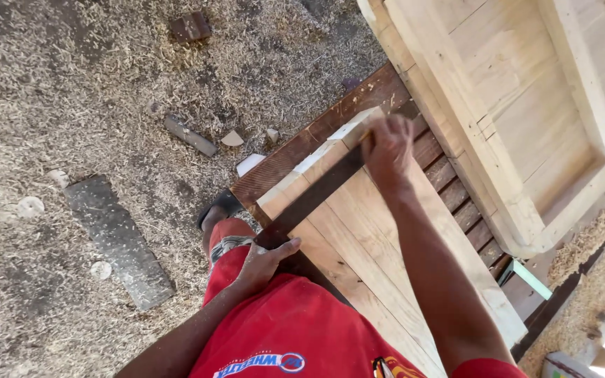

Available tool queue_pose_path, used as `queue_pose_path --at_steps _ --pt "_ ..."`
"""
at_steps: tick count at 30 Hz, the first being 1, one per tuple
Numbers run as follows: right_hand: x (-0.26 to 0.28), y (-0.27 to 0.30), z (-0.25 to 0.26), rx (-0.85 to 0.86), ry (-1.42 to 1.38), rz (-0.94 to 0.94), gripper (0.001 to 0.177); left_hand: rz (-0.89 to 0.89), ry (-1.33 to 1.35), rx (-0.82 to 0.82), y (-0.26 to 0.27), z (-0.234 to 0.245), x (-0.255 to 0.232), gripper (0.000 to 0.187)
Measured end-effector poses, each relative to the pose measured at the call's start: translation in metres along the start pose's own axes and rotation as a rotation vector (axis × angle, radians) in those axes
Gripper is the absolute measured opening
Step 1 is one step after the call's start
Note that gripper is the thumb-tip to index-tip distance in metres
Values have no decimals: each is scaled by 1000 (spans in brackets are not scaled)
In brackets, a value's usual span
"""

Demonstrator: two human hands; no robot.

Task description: Measuring and marking wooden planks using a square and pencil for a furniture project.

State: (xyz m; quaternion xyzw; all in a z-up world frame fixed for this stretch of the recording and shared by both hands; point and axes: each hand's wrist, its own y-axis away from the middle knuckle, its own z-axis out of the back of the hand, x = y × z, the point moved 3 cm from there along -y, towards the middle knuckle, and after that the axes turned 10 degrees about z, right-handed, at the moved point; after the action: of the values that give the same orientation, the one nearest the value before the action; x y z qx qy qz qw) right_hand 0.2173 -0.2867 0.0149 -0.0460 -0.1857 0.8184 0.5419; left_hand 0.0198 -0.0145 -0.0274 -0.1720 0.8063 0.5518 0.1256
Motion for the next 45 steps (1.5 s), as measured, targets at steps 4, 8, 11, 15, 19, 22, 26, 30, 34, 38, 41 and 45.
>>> queue_pose_path --at_steps 4,8,11,15,19,22,26,30,34,38,41,45 --pt "109 10 23 79 -170 76 20 -151 -27 -12 -2 3 7 47" --pt "191 33 30 151 -365 59 13 -196 -24 93 -42 16 50 43" --pt "234 51 24 190 -585 78 14 -227 142 237 -95 42 109 42" --pt "224 50 35 159 -871 -120 12 -686 -554 68 -86 52 88 44" --pt "165 89 75 110 -870 -545 21 -475 -778 -68 -38 34 53 39" --pt "111 171 106 -57 -1040 -839 26 -129 -214 13 -4 2 33 42" --pt "98 265 176 -87 -761 -1007 26 -271 -290 178 35 -44 -14 26" --pt "131 325 227 -143 -482 -1176 24 -179 -452 384 50 -108 -28 19" --pt "193 374 244 31 -217 -1132 52 -35 -408 533 45 -153 2 17" --pt "260 413 255 55 -74 -1530 60 86 -433 596 45 -187 16 19" --pt "291 450 249 25 17 -1540 54 217 -356 498 36 -198 24 20" --pt "306 460 252 -150 270 -1525 45 242 -297 473 12 -197 32 17"
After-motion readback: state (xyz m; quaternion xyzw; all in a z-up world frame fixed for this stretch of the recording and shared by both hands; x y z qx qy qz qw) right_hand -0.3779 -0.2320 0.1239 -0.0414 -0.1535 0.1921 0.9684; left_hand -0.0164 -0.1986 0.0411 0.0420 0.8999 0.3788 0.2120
